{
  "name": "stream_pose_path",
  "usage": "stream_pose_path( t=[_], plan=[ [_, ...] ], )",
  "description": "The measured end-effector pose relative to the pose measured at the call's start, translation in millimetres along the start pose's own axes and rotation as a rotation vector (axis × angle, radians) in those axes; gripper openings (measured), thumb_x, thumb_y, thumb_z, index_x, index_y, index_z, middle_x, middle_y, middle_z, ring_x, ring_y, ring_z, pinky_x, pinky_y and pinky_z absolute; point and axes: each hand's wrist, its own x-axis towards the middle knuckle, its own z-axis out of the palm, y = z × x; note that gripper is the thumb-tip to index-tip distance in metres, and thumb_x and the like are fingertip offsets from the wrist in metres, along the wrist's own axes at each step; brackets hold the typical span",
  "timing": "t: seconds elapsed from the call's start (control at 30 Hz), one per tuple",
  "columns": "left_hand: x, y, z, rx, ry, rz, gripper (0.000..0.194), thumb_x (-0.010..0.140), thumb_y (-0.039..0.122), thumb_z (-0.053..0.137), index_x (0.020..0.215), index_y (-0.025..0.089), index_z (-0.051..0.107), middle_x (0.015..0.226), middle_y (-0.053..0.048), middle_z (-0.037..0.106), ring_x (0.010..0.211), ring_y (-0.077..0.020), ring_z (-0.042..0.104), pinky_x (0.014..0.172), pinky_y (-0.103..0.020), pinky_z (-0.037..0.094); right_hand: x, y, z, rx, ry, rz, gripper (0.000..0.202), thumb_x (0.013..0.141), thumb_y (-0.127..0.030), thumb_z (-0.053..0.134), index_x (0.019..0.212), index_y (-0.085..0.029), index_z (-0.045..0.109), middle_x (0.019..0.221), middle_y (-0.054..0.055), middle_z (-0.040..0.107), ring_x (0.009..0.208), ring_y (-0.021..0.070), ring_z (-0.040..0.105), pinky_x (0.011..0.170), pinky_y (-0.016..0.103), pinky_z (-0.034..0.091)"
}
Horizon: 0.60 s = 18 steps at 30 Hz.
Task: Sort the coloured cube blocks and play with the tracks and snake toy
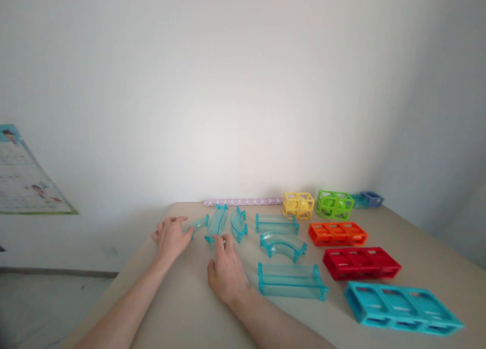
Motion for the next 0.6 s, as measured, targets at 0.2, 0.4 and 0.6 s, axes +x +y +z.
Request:
stream_pose_path(
  t=[0.2, 0.4, 0.6],
  plan=[
    [7.1, -12.2, 3.1, 0.068, -0.275, -0.166, 0.043, 0.072, 0.055, 0.054, 0.099, 0.025, 0.07, 0.119, -0.021, 0.056, 0.12, -0.0434, 0.042, 0.086, -0.061, 0.039, -1.1, -1.6, -2.0, -0.012, 0.001, -0.023, 0.052, 0.079, -0.008, 0.048, 0.13, -0.013, 0.042, 0.125, 0.015, 0.042, 0.113, 0.0244, 0.051, 0.101, 0.039, 0.044],
    [11.2, -12.8, 2.2, 0.068, -0.273, -0.174, 0.04, 0.068, 0.05, 0.058, 0.091, 0.02, 0.071, 0.117, -0.022, 0.058, 0.119, -0.0438, 0.043, 0.086, -0.062, 0.039, -0.1, -2.2, -5.7, -0.017, 0.052, -0.061, 0.045, 0.081, -0.009, 0.047, 0.125, -0.016, 0.046, 0.123, 0.014, 0.043, 0.108, 0.024, 0.054, 0.096, 0.04, 0.048],
    [12.1, -12.9, -0.4, 0.103, -0.268, -0.167, 0.042, 0.072, 0.05, 0.055, 0.101, 0.022, 0.069, 0.119, -0.02, 0.058, 0.121, -0.039, 0.043, 0.092, -0.057, 0.038, 1.7, -6.2, -13.6, 0.047, 0.183, -0.205, 0.03, 0.086, -0.014, 0.046, 0.115, -0.018, 0.053, 0.113, 0.011, 0.049, 0.1, 0.0228, 0.055, 0.09, 0.04, 0.049]
  ],
)
